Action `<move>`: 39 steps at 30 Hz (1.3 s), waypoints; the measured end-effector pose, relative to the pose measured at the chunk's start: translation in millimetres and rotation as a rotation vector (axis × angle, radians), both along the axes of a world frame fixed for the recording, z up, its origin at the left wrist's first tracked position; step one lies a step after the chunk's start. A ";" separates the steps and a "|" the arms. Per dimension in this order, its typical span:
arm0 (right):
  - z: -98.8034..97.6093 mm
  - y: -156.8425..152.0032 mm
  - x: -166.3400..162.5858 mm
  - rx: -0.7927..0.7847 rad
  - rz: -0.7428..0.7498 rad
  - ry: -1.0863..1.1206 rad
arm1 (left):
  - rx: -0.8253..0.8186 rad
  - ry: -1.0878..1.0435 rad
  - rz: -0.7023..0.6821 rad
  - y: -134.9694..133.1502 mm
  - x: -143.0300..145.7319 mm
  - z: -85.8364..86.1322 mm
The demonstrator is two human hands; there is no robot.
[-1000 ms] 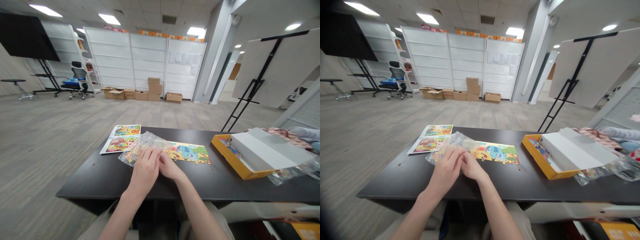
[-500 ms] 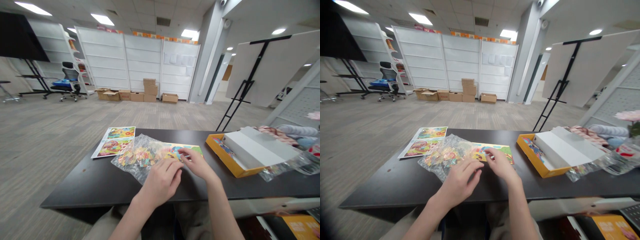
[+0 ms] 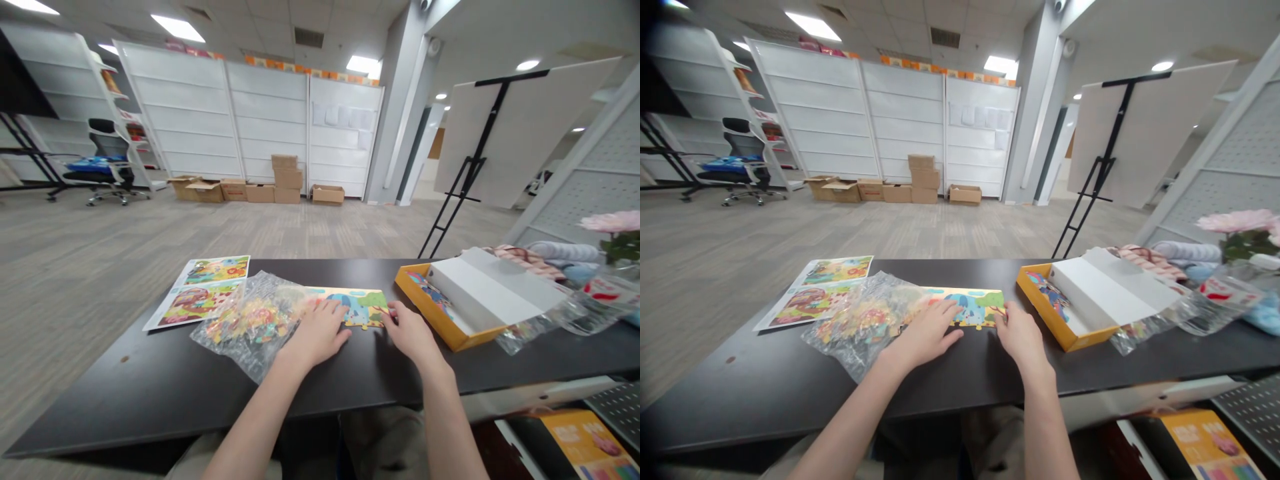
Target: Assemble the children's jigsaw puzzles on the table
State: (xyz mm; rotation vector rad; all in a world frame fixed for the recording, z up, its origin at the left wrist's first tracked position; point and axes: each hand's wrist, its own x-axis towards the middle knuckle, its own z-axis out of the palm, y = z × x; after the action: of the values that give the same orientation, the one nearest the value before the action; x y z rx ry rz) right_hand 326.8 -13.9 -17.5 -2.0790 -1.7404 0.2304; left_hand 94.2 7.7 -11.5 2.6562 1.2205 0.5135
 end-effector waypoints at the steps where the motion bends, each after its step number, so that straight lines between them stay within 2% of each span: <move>1: 0.5 0.2 -0.3 0.013 -0.016 0.036 | 0.002 0.026 0.008 0.1 0.5 -1.6; 9: -5.0 11.5 6.6 0.178 0.026 0.525 | 0.058 0.071 0.052 -10.9 1.8 -1.3; 12: -4.1 11.9 5.1 0.183 0.082 0.566 | 0.072 0.060 0.063 -12.2 0.5 -2.5; 17: -3.3 9.8 4.4 0.070 0.159 0.563 | 0.060 -0.003 0.086 -15.4 3.4 -4.9; 23: -4.6 9.7 5.6 0.086 0.261 0.636 | -0.047 -0.144 -0.030 -12.8 12.3 -8.2; 29: 7.8 3.6 -2.0 0.060 0.333 0.788 | -0.071 -0.176 -0.033 -7.7 18.2 -8.9; 33: 11.7 2.8 -1.1 0.083 0.315 0.823 | -0.019 -0.212 -0.033 -9.8 20.1 -6.3; 39: 12.7 5.2 -0.6 0.223 0.173 0.940 | 0.078 -0.211 -0.027 -14.7 17.0 -4.0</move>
State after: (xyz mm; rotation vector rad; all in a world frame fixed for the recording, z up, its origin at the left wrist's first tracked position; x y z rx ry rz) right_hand 326.2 -8.7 -4.8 -1.3008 -1.2562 0.8574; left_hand 111.3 -7.0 -15.5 2.5958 1.1234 0.8292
